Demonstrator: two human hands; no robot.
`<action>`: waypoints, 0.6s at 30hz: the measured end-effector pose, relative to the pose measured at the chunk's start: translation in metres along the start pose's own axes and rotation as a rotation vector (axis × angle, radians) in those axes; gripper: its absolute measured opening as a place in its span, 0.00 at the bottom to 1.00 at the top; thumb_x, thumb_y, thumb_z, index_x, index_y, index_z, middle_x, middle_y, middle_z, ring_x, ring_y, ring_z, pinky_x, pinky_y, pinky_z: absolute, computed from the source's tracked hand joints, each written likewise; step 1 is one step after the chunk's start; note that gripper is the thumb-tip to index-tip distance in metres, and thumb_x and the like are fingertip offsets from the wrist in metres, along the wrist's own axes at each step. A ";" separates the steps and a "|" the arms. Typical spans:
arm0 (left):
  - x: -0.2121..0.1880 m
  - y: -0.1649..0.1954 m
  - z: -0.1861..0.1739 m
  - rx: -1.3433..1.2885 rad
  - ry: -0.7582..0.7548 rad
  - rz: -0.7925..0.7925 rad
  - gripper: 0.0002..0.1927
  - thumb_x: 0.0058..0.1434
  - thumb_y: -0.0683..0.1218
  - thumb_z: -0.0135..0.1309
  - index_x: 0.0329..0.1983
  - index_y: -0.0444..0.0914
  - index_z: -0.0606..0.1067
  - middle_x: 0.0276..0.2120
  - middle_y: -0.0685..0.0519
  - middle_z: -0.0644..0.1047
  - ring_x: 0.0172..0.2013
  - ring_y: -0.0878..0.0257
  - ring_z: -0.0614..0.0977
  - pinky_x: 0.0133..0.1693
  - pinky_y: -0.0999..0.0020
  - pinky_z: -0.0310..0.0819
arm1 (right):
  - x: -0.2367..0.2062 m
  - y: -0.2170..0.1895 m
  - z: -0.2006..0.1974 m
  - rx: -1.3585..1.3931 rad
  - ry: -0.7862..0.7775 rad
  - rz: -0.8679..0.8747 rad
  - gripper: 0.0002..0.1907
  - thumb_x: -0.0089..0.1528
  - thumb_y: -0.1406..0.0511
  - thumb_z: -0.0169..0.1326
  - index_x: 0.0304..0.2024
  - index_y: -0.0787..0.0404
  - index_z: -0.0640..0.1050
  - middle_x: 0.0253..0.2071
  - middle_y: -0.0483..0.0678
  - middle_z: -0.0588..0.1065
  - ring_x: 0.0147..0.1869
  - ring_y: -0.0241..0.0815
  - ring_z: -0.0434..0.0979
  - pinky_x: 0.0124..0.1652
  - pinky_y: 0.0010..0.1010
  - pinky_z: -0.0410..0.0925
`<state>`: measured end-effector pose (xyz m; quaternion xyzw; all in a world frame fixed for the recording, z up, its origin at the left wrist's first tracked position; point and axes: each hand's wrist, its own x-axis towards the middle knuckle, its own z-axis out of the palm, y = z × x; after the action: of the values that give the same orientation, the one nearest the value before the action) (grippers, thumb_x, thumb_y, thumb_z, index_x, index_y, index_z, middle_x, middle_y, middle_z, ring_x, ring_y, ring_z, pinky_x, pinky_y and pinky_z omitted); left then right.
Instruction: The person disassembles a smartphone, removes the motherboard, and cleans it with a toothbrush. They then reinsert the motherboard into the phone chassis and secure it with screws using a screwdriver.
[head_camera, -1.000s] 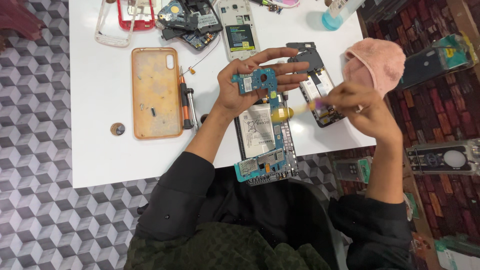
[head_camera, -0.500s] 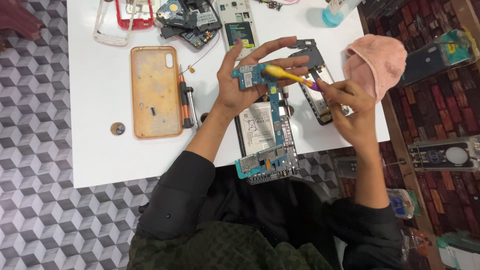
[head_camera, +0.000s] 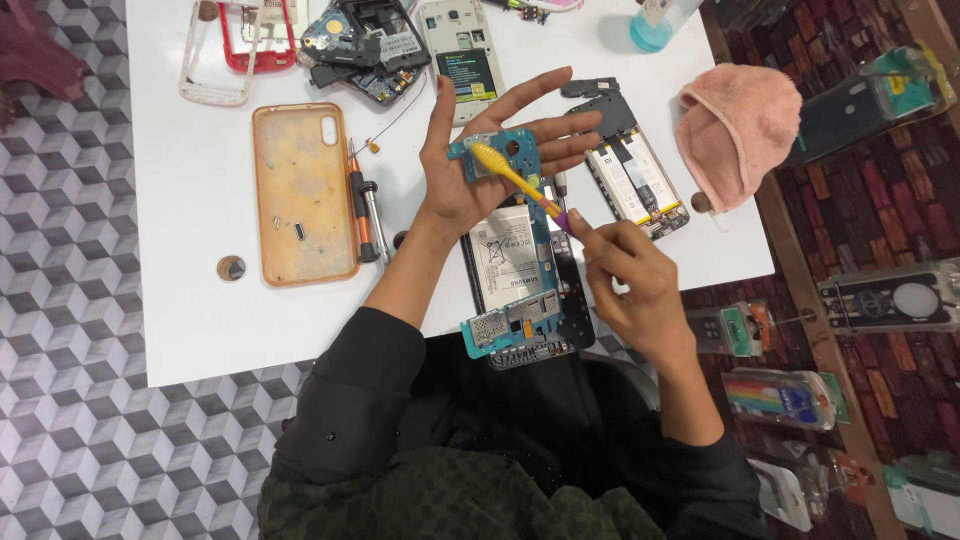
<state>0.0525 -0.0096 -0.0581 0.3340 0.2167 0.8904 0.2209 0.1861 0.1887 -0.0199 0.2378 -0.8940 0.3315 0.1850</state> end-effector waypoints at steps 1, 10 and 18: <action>0.000 0.000 0.000 0.020 0.006 -0.012 0.55 0.66 0.77 0.23 0.79 0.32 0.55 0.66 0.25 0.70 0.63 0.38 0.76 0.66 0.50 0.72 | 0.001 -0.003 0.003 -0.026 0.032 0.032 0.31 0.57 0.82 0.53 0.62 0.61 0.77 0.37 0.49 0.72 0.33 0.37 0.73 0.35 0.28 0.68; -0.001 0.002 0.002 0.026 0.027 -0.044 0.56 0.64 0.78 0.23 0.80 0.32 0.55 0.67 0.25 0.69 0.64 0.39 0.75 0.68 0.48 0.70 | 0.008 -0.016 0.008 -0.075 0.071 0.046 0.30 0.59 0.82 0.53 0.63 0.61 0.77 0.37 0.50 0.71 0.34 0.39 0.74 0.35 0.31 0.68; -0.001 0.001 0.002 0.047 0.031 -0.040 0.56 0.64 0.78 0.23 0.79 0.32 0.56 0.67 0.24 0.69 0.64 0.38 0.75 0.68 0.48 0.70 | 0.008 -0.023 0.009 -0.051 0.036 0.038 0.31 0.59 0.82 0.53 0.64 0.60 0.76 0.36 0.50 0.70 0.37 0.42 0.75 0.35 0.32 0.68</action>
<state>0.0541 -0.0103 -0.0565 0.3210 0.2477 0.8855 0.2271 0.1907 0.1642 -0.0109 0.2098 -0.9031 0.3164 0.2008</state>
